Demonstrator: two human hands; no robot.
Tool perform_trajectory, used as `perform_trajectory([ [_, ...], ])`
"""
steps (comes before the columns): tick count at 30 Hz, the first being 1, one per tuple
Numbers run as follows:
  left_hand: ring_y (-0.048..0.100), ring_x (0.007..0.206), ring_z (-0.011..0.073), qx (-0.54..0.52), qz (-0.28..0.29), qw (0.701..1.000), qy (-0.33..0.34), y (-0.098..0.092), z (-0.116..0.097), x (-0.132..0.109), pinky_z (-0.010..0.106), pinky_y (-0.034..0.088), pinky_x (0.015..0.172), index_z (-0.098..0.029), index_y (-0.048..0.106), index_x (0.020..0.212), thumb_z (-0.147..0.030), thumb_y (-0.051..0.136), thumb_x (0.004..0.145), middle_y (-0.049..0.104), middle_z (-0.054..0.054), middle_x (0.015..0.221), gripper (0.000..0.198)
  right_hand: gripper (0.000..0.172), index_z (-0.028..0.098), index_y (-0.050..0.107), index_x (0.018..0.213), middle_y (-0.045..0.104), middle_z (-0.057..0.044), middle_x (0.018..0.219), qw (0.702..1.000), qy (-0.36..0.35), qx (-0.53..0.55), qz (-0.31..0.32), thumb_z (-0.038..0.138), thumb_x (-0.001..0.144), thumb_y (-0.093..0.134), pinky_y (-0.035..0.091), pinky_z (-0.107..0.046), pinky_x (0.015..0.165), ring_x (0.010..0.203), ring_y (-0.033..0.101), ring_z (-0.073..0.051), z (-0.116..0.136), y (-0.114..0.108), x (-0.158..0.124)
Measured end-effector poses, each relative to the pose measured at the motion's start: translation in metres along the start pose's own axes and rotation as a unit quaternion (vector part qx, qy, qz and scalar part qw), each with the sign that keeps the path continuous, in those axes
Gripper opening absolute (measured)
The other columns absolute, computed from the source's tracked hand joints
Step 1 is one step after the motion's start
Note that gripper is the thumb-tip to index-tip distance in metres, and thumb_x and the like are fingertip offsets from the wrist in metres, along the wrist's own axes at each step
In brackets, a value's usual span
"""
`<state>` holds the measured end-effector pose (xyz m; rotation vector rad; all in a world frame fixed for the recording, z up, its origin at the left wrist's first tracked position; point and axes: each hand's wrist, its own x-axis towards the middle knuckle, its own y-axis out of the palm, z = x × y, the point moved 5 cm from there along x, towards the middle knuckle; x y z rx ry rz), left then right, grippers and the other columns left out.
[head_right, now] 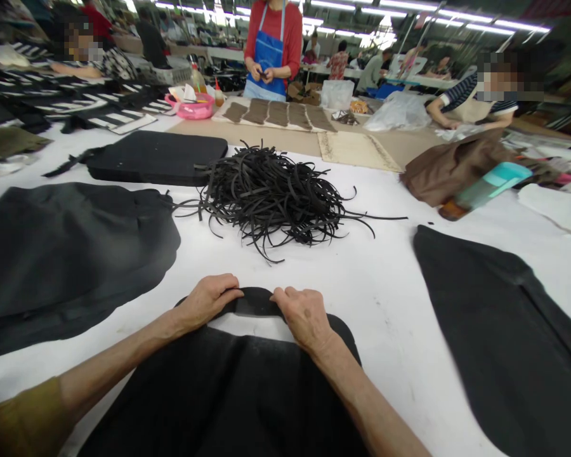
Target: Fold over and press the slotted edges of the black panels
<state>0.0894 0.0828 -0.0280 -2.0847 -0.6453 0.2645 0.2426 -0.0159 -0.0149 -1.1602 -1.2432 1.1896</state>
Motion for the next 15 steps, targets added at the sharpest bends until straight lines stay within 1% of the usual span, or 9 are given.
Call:
perform_trajectory([
  [1,0.051,0.067,0.0115,0.023,-0.003,1.0,0.004,0.001,0.0,0.0,0.021,0.038,0.063,-0.018,0.053,0.075,-0.034,0.041,0.089,0.054,-0.002,0.072,0.024,0.033,0.022,0.06,0.08,0.063,-0.003,0.068,1.0,0.0,-0.008,0.003,0.036,0.093,0.034,0.017,-0.028,0.051,0.054,0.053,-0.014,0.0,0.0,0.001],
  [3,0.052,0.066,0.012,0.086,0.004,0.996,0.004,0.005,0.0,-0.001,0.022,0.038,0.062,-0.018,0.053,0.078,-0.035,0.037,0.09,0.055,-0.001,0.074,0.026,0.033,0.021,0.06,0.08,0.064,-0.004,0.07,1.0,0.02,0.008,0.017,0.037,0.093,0.034,0.019,-0.027,0.052,0.056,0.053,-0.014,-0.001,0.001,0.004],
  [5,0.052,0.063,0.0128,0.144,0.019,0.989,0.0,0.008,0.001,-0.001,0.023,0.036,0.058,-0.018,0.054,0.08,-0.034,0.036,0.09,0.057,0.0,0.077,0.026,0.033,0.021,0.061,0.078,0.063,-0.003,0.069,0.995,0.058,0.076,0.035,0.04,0.091,0.038,0.022,-0.026,0.054,0.06,0.053,-0.014,-0.007,0.003,0.007],
  [6,0.052,0.062,0.0132,0.162,0.024,0.986,-0.003,0.009,0.002,-0.002,0.023,0.035,0.056,-0.018,0.054,0.081,-0.034,0.036,0.09,0.057,0.001,0.078,0.025,0.032,0.02,0.062,0.077,0.062,-0.002,0.067,0.986,0.084,0.136,0.049,0.041,0.089,0.041,0.025,-0.025,0.055,0.061,0.053,-0.014,-0.011,0.005,0.008],
  [8,0.053,0.061,0.0142,0.174,0.025,0.984,-0.005,0.009,0.003,-0.002,0.024,0.035,0.055,-0.018,0.054,0.081,-0.033,0.037,0.09,0.058,0.002,0.078,0.025,0.034,0.02,0.061,0.071,0.058,0.001,0.062,0.951,0.132,0.268,0.083,0.044,0.087,0.043,0.028,-0.023,0.056,0.061,0.051,-0.013,-0.023,0.008,0.007],
  [10,0.053,0.063,0.0145,0.157,0.019,0.987,-0.01,0.007,0.004,-0.002,0.024,0.036,0.057,-0.018,0.053,0.08,-0.033,0.037,0.09,0.058,0.001,0.075,0.024,0.036,0.018,0.06,0.067,0.053,0.003,0.057,0.91,0.156,0.362,0.127,0.045,0.084,0.043,0.029,-0.022,0.053,0.058,0.047,-0.012,-0.035,0.008,0.002],
  [12,0.053,0.063,0.0139,0.112,0.016,0.993,-0.029,0.003,0.006,-0.001,0.023,0.036,0.059,-0.019,0.052,0.076,-0.034,0.038,0.089,0.057,0.0,0.069,0.024,0.035,0.017,0.061,0.067,0.052,0.004,0.057,0.885,0.152,0.405,0.175,0.044,0.082,0.044,0.03,-0.022,0.051,0.057,0.046,-0.012,-0.046,0.006,-0.008],
  [15,0.05,0.06,0.0133,0.027,0.018,0.997,-0.072,0.0,0.008,0.0,0.022,0.035,0.059,-0.02,0.05,0.071,-0.037,0.042,0.086,0.053,-0.003,0.061,0.024,0.025,0.018,0.064,0.078,0.06,0.003,0.068,0.852,0.149,0.448,0.226,0.039,0.076,0.052,0.034,-0.023,0.056,0.065,0.051,-0.014,-0.06,0.002,-0.032],
])
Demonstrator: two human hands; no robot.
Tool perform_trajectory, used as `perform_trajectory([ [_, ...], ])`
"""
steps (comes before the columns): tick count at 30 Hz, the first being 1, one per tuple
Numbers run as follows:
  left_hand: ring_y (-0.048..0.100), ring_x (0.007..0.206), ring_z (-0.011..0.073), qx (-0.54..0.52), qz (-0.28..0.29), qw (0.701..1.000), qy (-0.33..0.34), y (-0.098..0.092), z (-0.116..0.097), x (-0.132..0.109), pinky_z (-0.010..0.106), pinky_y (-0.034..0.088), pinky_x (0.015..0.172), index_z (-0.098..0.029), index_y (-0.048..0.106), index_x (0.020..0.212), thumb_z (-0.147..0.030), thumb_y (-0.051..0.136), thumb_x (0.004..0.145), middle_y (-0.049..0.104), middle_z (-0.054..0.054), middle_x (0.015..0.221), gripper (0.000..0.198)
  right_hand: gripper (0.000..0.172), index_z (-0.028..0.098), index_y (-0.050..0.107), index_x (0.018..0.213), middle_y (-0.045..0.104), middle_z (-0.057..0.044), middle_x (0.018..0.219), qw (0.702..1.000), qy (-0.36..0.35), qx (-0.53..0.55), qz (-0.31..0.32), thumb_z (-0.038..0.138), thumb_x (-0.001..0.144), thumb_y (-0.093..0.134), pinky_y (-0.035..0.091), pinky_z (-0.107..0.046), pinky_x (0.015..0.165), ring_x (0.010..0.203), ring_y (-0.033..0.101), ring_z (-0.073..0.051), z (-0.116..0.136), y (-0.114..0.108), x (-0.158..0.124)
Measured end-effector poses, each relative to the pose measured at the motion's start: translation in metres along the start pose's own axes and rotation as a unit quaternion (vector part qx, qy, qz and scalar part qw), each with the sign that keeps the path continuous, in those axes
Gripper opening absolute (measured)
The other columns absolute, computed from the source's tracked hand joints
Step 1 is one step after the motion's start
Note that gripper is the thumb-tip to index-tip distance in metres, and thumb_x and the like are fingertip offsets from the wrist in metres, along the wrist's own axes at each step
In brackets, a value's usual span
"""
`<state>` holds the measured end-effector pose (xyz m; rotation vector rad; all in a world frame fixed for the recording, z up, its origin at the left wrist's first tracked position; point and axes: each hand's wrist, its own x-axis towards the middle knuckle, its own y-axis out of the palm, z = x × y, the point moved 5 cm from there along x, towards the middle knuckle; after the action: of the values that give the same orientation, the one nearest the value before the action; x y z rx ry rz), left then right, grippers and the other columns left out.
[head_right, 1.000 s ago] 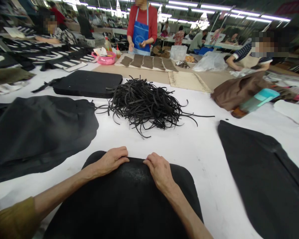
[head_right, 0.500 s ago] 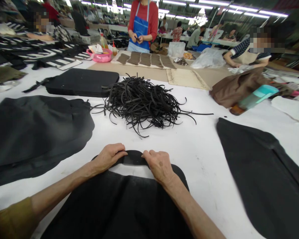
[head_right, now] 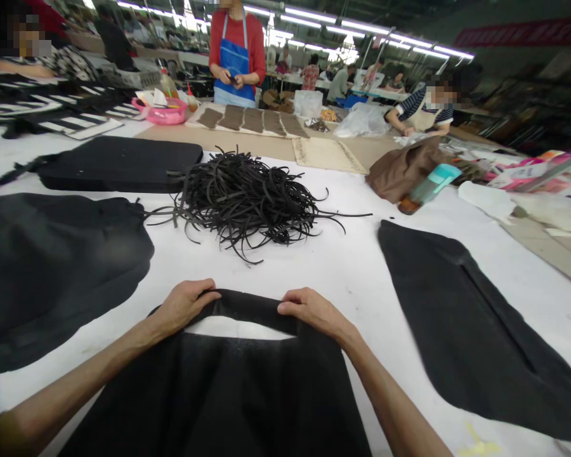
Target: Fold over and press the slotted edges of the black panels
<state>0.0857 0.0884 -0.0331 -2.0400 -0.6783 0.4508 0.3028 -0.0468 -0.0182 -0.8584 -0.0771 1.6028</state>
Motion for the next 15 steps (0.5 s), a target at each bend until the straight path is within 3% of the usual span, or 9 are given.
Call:
perform_trajectory([
  [3,0.048,0.058,0.0132,-0.055,-0.002,0.998,-0.022,-0.002,0.001,0.001,0.023,0.033,0.058,-0.021,0.05,0.067,-0.041,0.042,0.084,0.051,-0.004,0.057,0.028,0.018,0.019,0.064,0.08,0.063,0.002,0.074,1.0,0.023,-0.013,-0.012,0.034,0.073,0.056,0.036,-0.023,0.059,0.069,0.054,-0.015,-0.017,-0.003,-0.022],
  [7,0.044,0.055,0.0123,-0.09,-0.014,0.995,-0.041,-0.002,0.003,0.004,0.023,0.032,0.057,-0.02,0.048,0.062,-0.045,0.04,0.082,0.045,-0.005,0.053,0.033,0.016,0.021,0.061,0.073,0.061,0.002,0.067,0.979,0.053,-0.143,-0.137,0.03,0.078,0.049,0.035,-0.025,0.061,0.067,0.054,-0.015,-0.03,-0.006,-0.041],
  [11,0.042,0.053,0.0125,-0.055,-0.041,0.996,-0.054,-0.008,0.002,0.006,0.023,0.032,0.057,-0.02,0.048,0.063,-0.046,0.039,0.081,0.044,-0.005,0.051,0.033,0.022,0.022,0.059,0.077,0.064,-0.002,0.077,0.937,0.056,-0.252,-0.236,0.026,0.085,0.039,0.035,-0.028,0.067,0.076,0.056,-0.018,-0.028,0.0,-0.047],
  [15,0.045,0.055,0.0135,-0.061,-0.019,0.994,-0.092,-0.023,0.007,0.001,0.023,0.033,0.057,-0.02,0.047,0.06,-0.047,0.033,0.083,0.046,-0.004,0.052,0.038,0.023,0.022,0.059,0.089,0.064,-0.004,0.088,0.936,0.058,-0.208,-0.278,0.028,0.087,0.036,0.037,-0.031,0.074,0.084,0.057,-0.02,-0.036,0.0,-0.05],
])
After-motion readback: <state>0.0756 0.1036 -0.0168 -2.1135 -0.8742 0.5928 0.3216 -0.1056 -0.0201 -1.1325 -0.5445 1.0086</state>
